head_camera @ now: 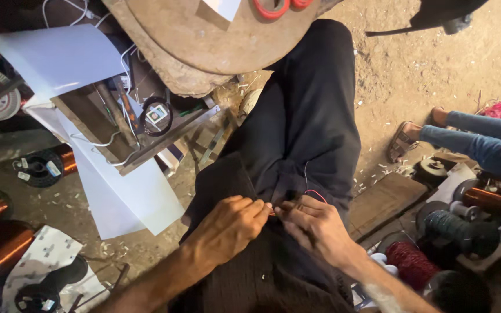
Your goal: The person winds a copper wire into a square coil, twists the wire ends together, and wraps the coil with white paper and black tape. The person uses scissors to trim the paper and secures the coil with tape.
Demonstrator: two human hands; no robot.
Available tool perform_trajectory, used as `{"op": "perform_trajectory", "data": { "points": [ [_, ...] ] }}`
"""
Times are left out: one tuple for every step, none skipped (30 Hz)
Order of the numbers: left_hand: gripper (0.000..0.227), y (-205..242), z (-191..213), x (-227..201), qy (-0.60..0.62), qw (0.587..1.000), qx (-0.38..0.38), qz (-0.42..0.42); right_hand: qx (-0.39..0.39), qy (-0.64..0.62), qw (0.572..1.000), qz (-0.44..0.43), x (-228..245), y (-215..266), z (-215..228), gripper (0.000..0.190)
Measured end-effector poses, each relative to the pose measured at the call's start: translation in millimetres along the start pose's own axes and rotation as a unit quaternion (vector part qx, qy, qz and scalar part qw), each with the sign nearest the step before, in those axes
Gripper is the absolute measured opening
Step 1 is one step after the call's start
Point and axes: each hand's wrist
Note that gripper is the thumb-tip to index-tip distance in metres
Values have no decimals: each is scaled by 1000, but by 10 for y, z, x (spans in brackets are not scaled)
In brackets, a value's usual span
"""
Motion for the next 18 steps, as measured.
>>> {"op": "perform_trajectory", "data": {
  "points": [
    [17,4,9,8,5,998,-48,-31,2,5,1000,3,-10,17,1,25],
    [15,-1,12,25,22,1000,2,-4,4,10,1000,6,-21,26,5,25],
    [14,-15,13,58,38,998,53,22,8,1,1000,2,-32,23,12,26],
    [12,-22,17,80,55,992,104,47,12,-8,1000,-2,-42,7,19,27],
    [14,-26,18,90,114,988,65,85,16,-16,1000,-7,-41,-13,33,28],
    [16,-26,16,100,172,977,26,122,13,-17,1000,-19,-30,-43,47,27],
    [19,-17,9,98,230,960,-14,159,12,-19,999,-32,-7,-80,66,26],
    [18,-1,-1,86,244,951,-18,187,11,-20,999,-45,32,-125,87,25],
    [17,20,-10,76,256,942,-24,216,23,-17,998,-48,68,-188,125,22],
    [16,40,-23,67,267,932,-31,244,36,-14,998,-51,106,-256,189,19],
    [16,56,-41,60,249,941,-41,226,48,-12,997,-53,147,-339,250,17],
    [15,64,-67,53,231,949,-52,208,38,-6,999,-24,180,-426,336,18],
    [15,77,-89,52,213,957,-61,189,28,-2,1000,5,197,-524,443,19],
    [16,88,-108,49,209,959,-53,182,17,3,999,34,198,-657,524,20],
    [16,93,-108,77,203,963,-42,171,-28,-24,999,-1,190,-840,530,24],
    [17,95,-107,94,197,967,-31,160,-73,-51,995,-35,186,-1019,549,27],
    [17,111,-103,88,191,969,-33,154,-100,-179,976,-72,174,-1207,558,31],
    [17,124,-95,74,186,971,-34,149,-124,-304,938,-107,153,-1420,553,35]
  ]
}}
Point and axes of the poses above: each hand's wrist, its own y-axis away from the middle knuckle, its own z-axis out of the back of the hand, x = y × z
